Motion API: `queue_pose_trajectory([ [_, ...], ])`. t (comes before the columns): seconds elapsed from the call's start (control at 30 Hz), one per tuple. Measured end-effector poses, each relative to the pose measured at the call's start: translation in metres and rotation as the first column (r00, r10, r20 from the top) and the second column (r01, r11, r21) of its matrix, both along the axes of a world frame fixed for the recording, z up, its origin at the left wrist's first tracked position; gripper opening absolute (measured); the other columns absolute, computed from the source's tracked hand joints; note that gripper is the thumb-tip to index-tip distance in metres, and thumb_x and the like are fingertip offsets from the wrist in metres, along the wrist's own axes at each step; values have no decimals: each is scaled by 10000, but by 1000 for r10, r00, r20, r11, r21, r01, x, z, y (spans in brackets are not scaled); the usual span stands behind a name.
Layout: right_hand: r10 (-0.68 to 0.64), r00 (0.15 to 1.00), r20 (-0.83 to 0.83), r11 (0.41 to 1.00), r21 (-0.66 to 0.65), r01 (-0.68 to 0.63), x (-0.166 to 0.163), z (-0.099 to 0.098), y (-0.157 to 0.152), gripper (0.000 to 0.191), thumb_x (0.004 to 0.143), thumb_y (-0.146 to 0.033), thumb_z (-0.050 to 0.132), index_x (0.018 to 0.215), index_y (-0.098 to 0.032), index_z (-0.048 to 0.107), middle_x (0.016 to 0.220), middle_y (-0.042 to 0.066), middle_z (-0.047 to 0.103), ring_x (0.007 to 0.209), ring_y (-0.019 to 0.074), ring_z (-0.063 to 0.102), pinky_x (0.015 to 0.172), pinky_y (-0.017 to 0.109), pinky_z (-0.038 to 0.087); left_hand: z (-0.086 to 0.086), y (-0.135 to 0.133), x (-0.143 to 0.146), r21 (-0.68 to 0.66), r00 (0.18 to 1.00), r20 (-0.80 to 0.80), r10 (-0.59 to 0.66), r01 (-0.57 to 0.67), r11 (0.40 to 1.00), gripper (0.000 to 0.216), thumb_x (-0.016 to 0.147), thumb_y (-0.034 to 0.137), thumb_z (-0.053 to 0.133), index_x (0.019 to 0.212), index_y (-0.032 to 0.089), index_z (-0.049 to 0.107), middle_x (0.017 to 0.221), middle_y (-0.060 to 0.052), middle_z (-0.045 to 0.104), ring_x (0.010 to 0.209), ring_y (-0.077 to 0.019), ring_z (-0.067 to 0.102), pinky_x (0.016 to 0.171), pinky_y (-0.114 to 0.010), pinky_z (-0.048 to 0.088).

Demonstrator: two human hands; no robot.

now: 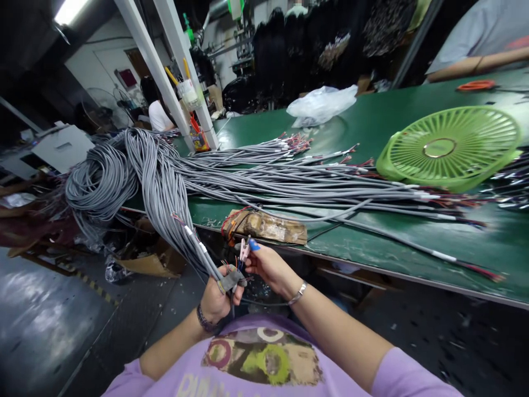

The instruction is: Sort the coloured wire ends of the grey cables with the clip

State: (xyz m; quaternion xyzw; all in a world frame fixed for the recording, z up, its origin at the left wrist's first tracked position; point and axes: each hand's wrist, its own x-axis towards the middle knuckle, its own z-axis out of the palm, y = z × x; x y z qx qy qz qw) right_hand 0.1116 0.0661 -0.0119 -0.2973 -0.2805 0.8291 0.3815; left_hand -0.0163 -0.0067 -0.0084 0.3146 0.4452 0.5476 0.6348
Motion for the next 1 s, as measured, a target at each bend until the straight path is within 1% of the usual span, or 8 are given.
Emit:
queue_pose_trajectory([
  [0.07,-18,999,-42,1000,-7,18,-5,0,0,294,747,-438,668,774,-146,648,666,18,604,563,95,535,516,196,470,-2,4,1,6,1000,21,-21,21,1000,395,601,499,728,624,139,566,388,14,536,284,-64,415,291,-164,290],
  [0.17,-33,995,-97,998,-60,27,-10,-5,0,284,740,-416,682,818,-144,656,725,39,641,593,111,564,523,213,482,-7,8,1,18,998,37,-42,41,999,382,616,485,725,631,137,568,390,18,531,281,-63,409,285,-163,287],
  [0.33,-76,991,-111,986,-155,58,-13,-7,2,230,728,-361,704,825,-159,654,718,30,654,558,105,553,520,224,469,-14,9,0,-4,997,45,-70,70,998,353,635,455,719,641,130,583,394,16,523,289,-61,408,296,-163,277],
  [0.53,-144,986,-89,982,-140,130,-18,-6,3,250,677,-381,741,773,-168,651,636,1,616,543,106,529,522,225,422,-21,9,-2,-37,996,5,-86,86,996,356,631,464,708,612,135,574,380,18,511,284,-59,394,298,-170,265],
  [0.63,-153,985,-85,978,-156,138,-19,-7,3,250,670,-379,748,754,-164,650,630,0,612,549,104,523,526,222,417,-22,9,-3,-47,996,-15,-93,92,995,354,638,462,703,611,134,574,371,19,508,279,-58,392,299,-168,256],
  [0.77,-104,990,-98,981,-175,86,-15,-7,0,283,726,-445,683,765,-168,642,667,15,622,558,105,527,524,218,425,-20,7,-2,-20,997,-16,-79,78,997,361,628,466,710,601,135,570,366,23,500,280,-60,388,295,-170,256],
  [0.9,15,990,-139,988,-152,-37,-7,-8,-3,391,790,-550,552,824,-169,635,759,43,638,593,115,553,553,236,446,-22,-2,-3,12,995,-83,-48,49,999,357,666,470,694,620,140,566,396,20,523,299,-65,412,309,-173,299],
  [1.0,42,989,-144,993,-106,-58,-3,-7,-5,327,782,-491,592,803,-167,627,762,37,623,607,112,547,564,235,450,-24,-9,-1,39,988,-150,18,-13,999,363,692,489,671,638,145,569,426,14,548,325,-72,443,336,-181,345],
])
